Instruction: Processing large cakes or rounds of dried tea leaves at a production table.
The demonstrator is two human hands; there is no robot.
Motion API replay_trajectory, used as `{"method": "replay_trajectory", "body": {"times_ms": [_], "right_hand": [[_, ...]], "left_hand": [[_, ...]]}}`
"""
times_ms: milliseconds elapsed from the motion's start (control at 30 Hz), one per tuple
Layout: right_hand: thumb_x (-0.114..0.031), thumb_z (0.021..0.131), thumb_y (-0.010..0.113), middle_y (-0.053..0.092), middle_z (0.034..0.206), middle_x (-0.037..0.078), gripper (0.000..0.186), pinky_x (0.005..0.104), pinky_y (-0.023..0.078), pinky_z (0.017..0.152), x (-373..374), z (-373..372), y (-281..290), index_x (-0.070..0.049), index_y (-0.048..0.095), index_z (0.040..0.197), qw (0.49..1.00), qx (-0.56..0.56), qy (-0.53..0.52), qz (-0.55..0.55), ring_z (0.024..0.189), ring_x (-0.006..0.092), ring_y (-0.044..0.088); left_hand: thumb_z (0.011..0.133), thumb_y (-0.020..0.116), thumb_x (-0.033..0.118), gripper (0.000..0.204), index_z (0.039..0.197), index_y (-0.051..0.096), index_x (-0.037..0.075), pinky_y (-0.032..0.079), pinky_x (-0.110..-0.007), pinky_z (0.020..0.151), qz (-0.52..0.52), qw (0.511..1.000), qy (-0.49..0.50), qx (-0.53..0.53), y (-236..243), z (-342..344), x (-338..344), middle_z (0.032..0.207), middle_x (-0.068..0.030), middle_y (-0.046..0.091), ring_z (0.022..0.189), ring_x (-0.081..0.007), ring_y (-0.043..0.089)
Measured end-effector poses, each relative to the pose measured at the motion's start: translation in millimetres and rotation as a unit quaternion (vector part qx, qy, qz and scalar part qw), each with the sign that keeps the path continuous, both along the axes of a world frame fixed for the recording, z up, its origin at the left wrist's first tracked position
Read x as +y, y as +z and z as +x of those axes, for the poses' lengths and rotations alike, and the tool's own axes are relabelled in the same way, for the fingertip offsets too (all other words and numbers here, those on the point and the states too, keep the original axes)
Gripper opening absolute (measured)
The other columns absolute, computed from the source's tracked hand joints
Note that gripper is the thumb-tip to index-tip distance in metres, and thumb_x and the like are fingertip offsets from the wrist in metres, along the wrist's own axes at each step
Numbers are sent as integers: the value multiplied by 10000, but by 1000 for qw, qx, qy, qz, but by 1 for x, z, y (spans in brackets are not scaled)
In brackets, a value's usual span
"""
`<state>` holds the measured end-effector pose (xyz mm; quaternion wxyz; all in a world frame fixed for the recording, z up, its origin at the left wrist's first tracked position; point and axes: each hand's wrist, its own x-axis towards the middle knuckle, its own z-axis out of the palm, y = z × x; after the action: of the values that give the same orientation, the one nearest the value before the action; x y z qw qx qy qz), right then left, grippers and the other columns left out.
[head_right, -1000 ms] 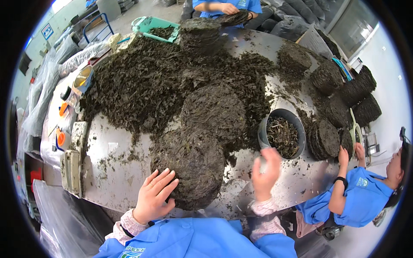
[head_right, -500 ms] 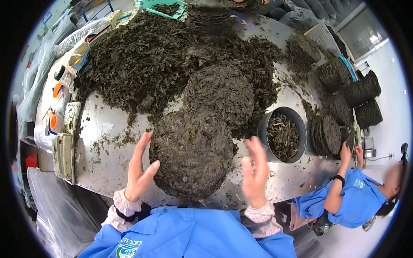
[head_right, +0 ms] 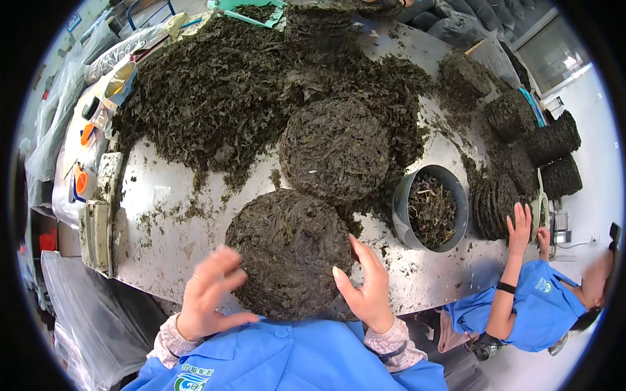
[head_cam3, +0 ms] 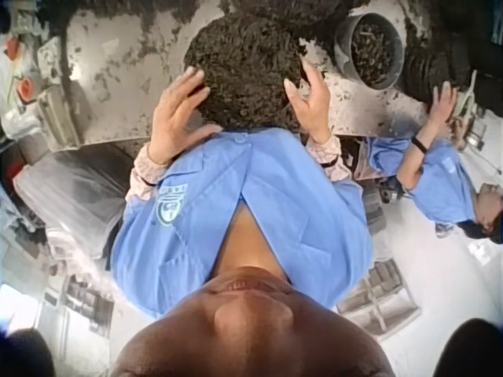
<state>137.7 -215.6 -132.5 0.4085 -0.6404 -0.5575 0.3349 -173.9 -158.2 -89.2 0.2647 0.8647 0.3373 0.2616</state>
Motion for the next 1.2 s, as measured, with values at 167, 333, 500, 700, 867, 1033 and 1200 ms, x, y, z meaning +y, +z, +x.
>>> {"method": "replay_trajectory", "body": {"times_ms": [167, 333, 500, 700, 867, 1033, 1200], "right_hand": [[-199, 899, 730, 645, 1256, 228, 540, 378, 477, 1014, 16, 2, 12, 59, 580, 1349, 1000, -13, 0, -5, 1163, 319, 637], [-126, 876, 760, 719, 1098, 168, 264, 354, 545, 893, 84, 24, 40, -11, 735, 1113, 974, -189, -15, 124, 1007, 295, 705], [-104, 866, 765, 733, 983, 147, 243, 309, 560, 808, 111, -4, 56, -5, 736, 1086, 981, -149, 93, 81, 893, 261, 725], [-98, 918, 717, 728, 1076, 137, 233, 315, 540, 887, 76, 2, 34, 6, 729, 1126, 994, -92, -17, 62, 986, 217, 705], [-215, 1032, 561, 662, 1254, 159, 391, 343, 490, 997, -4, 17, 16, 69, 626, 1291, 996, 74, -42, -18, 1163, 219, 626], [-302, 1059, 499, 606, 1357, 176, 512, 381, 479, 1038, -19, 6, 15, 71, 535, 1408, 996, 82, -41, 10, 1208, 246, 602], [-38, 867, 754, 691, 1149, 168, 372, 328, 550, 879, 2, -8, 23, 7, 684, 1230, 997, -60, -48, 17, 1014, 245, 679]], "left_hand": [[650, 845, 314, 648, 1221, 681, 54, 491, -466, 1073, 53, 991, -77, 97, 0, 17, 1, 1346, -115, 640, 1288, -302, 590], [611, 854, 295, 657, 1208, 692, 71, 526, -444, 1033, 26, 993, -76, 85, 0, 20, 1, 1322, -101, 660, 1259, -289, 616], [632, 882, 288, 650, 1213, 691, 68, 535, -416, 1019, -13, 996, -64, 64, 4, 8, 2, 1323, -98, 665, 1260, -286, 621], [690, 876, 283, 576, 1194, 702, 64, 540, -388, 1007, -36, 996, -71, 38, 2, 9, 7, 1325, -78, 670, 1263, -263, 625], [720, 858, 265, 540, 1192, 700, 57, 544, -401, 1002, -36, 995, -94, 24, -1, 6, 11, 1320, -92, 669, 1261, -285, 624], [787, 787, 164, 467, 1211, 671, 5, 528, -426, 1023, 34, 993, -115, 15, 13, 10, 12, 1320, -174, 643, 1270, -339, 605], [1026, 503, 27, 246, 1253, 572, -37, 536, -318, 933, -135, 848, 362, -363, -4, -19, -16, 1267, -147, 652, 1151, -206, 637]]}}
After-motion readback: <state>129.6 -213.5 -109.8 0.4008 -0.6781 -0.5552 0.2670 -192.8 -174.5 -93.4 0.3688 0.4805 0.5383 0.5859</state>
